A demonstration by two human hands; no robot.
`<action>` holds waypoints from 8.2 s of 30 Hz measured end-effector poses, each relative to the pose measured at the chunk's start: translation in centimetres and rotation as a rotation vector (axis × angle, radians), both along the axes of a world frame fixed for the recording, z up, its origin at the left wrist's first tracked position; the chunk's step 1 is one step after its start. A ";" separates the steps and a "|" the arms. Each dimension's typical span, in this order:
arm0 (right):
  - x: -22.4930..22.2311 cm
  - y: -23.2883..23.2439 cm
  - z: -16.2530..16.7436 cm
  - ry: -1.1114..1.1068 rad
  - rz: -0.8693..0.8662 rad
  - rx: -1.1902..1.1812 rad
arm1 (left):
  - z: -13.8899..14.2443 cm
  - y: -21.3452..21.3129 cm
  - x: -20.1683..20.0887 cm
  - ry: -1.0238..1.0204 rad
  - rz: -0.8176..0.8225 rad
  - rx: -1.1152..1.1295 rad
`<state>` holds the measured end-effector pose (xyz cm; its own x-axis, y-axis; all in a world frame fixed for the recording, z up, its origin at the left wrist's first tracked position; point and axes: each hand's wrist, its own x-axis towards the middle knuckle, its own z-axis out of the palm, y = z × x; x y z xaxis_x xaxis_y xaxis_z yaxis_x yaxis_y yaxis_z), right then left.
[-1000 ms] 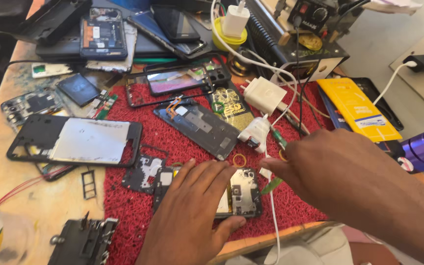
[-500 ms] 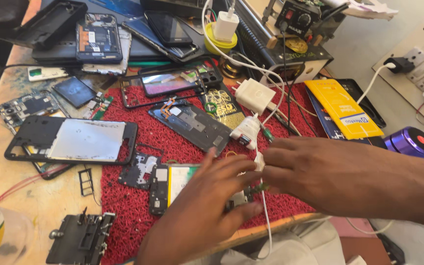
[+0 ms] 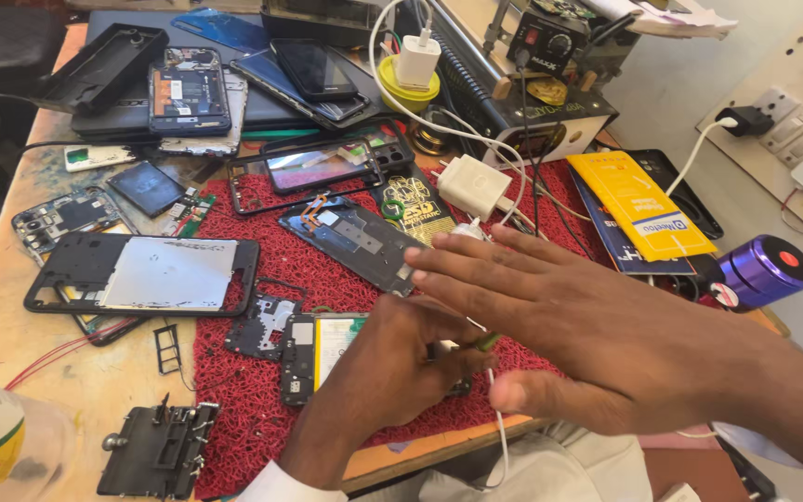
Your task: The person uses a green plastic pry tool to separate the battery from the internal chassis of a disassembled smartphone. They carefully lift the battery pack and then reposition the phone to inspect the internal components and the back of the device.
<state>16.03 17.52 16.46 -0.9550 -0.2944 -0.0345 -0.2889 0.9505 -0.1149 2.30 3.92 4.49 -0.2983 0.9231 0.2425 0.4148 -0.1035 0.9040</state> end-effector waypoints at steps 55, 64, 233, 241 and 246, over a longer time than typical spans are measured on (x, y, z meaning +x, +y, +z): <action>1.3 -0.6 -0.4 0.034 -0.038 -0.143 | 2.0 -0.1 -0.2 0.247 -0.182 0.585; 1.2 -0.9 -0.9 0.093 -0.155 -0.072 | 0.8 0.4 -0.1 0.086 -0.177 0.379; 2.8 -0.3 -2.1 -0.044 -0.728 -0.343 | 0.0 -4.8 0.9 0.336 0.138 0.148; 2.9 -0.5 -1.8 0.089 -0.509 -0.578 | 0.5 -2.6 2.2 0.405 0.035 -0.044; 2.7 -0.9 -1.8 -0.129 -0.792 -0.328 | 0.3 -3.2 2.1 0.398 0.068 -0.025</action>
<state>18.70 16.57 14.63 -0.8777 0.4413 -0.1868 0.4781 0.7797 -0.4043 4.40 0.67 4.78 -0.2466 0.9116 0.3290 0.7380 -0.0434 0.6734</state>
